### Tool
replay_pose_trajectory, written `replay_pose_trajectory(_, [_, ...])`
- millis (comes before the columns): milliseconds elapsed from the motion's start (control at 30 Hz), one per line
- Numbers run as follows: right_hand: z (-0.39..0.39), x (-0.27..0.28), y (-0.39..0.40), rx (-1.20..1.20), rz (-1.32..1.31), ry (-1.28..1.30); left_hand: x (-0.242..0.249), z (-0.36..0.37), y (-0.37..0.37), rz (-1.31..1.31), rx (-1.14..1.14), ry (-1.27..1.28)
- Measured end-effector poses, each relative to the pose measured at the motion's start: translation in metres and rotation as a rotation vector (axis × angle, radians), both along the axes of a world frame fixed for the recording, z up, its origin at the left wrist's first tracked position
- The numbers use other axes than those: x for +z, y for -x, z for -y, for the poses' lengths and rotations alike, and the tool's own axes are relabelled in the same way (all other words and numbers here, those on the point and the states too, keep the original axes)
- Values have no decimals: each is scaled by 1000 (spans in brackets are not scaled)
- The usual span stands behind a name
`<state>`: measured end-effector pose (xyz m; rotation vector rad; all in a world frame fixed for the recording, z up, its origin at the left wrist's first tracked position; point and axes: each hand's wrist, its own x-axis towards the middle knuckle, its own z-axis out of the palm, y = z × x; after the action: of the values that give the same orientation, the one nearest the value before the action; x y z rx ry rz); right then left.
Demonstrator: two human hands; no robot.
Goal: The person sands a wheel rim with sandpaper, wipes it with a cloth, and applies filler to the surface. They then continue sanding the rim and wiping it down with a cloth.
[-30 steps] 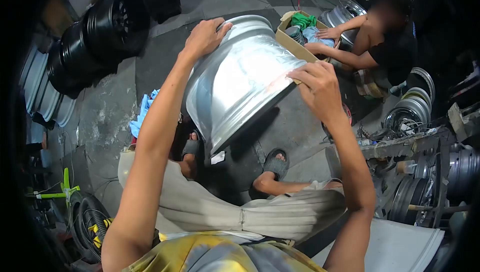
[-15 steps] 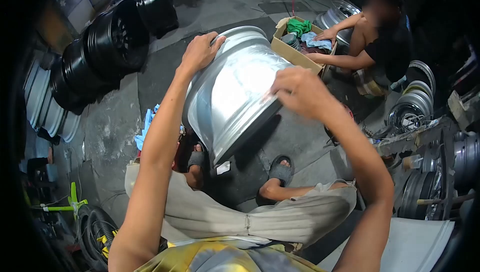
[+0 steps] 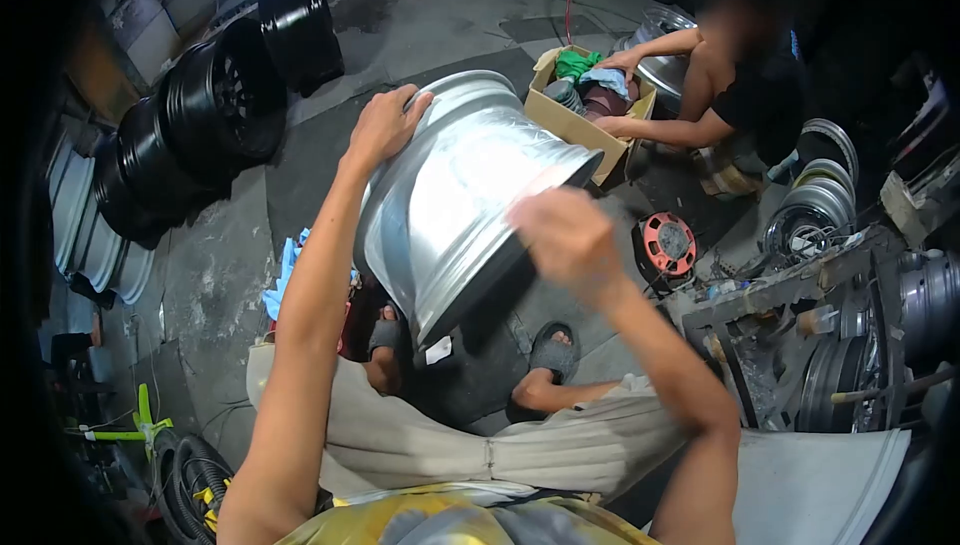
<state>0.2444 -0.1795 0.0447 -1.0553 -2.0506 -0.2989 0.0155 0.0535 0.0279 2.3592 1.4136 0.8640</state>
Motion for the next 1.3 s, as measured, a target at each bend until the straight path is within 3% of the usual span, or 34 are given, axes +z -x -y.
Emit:
replay_pose_trajectory(67, [7, -4, 6, 104, 35, 22, 4, 6, 0, -15, 0, 10])
replay_pose_trajectory(167, [-24, -14, -41, -253, -32, -39, 2, 6, 2, 13, -13, 5])
replay_pose_trajectory(267, [-10, -25, -17, -163, -43, -101, 1, -4, 0, 1, 1, -39])
replay_pose_trajectory(333, [17, -11, 15, 30, 51, -29, -2, 2, 0, 10, 4, -1])
replay_pose_trajectory(400, [-3, -17, -9, -88, 49, -167, -5, 7, -1, 21, -7, 14])
replay_pose_trajectory(433, [-18, -18, -26, -236, -42, -104, -3, 7, 0, 33, -11, 19])
replay_pose_trajectory(500, [-27, -22, -43, -297, -139, -17, 1, 7, 2, 61, -15, 26])
replay_pose_trajectory(533, [-26, -20, -41, -290, -121, 8, 5, 2, 1, 71, -5, 16])
replay_pose_trajectory(600, [-8, 6, -10, 10, -13, 69, 0, 1, 2, 11, -24, -11])
replay_pose_trajectory(633, [-8, 12, -10, 51, 51, 64, 1, 3, 2, 2, -19, -1])
replay_pose_trajectory(733, [-45, 16, -62, -147, -36, 265, -1, 3, 2, 55, -46, 47])
replay_pose_trajectory(800, [-49, 19, -59, -106, -26, 263, -8, -2, 1, 67, -16, -53])
replay_pose_trajectory(900, [-14, 43, -2, 93, 100, 393, -3, 2, 3, 13, -32, -1])
replay_pose_trajectory(1033, [-57, 36, -54, -120, 56, 365, -1, 4, 3, 63, -35, 40])
replay_pose_trajectory(1167, [-22, 41, 5, 141, 73, 425, -6, -3, 3, 37, -41, -32])
replay_pose_trajectory(1267, [-41, 45, -17, 118, 60, 546, 3, 5, 3, 23, -25, 64])
replay_pose_trajectory(1300, [-54, 39, -39, -31, 90, 480, 5, 6, 3, 27, -20, 81])
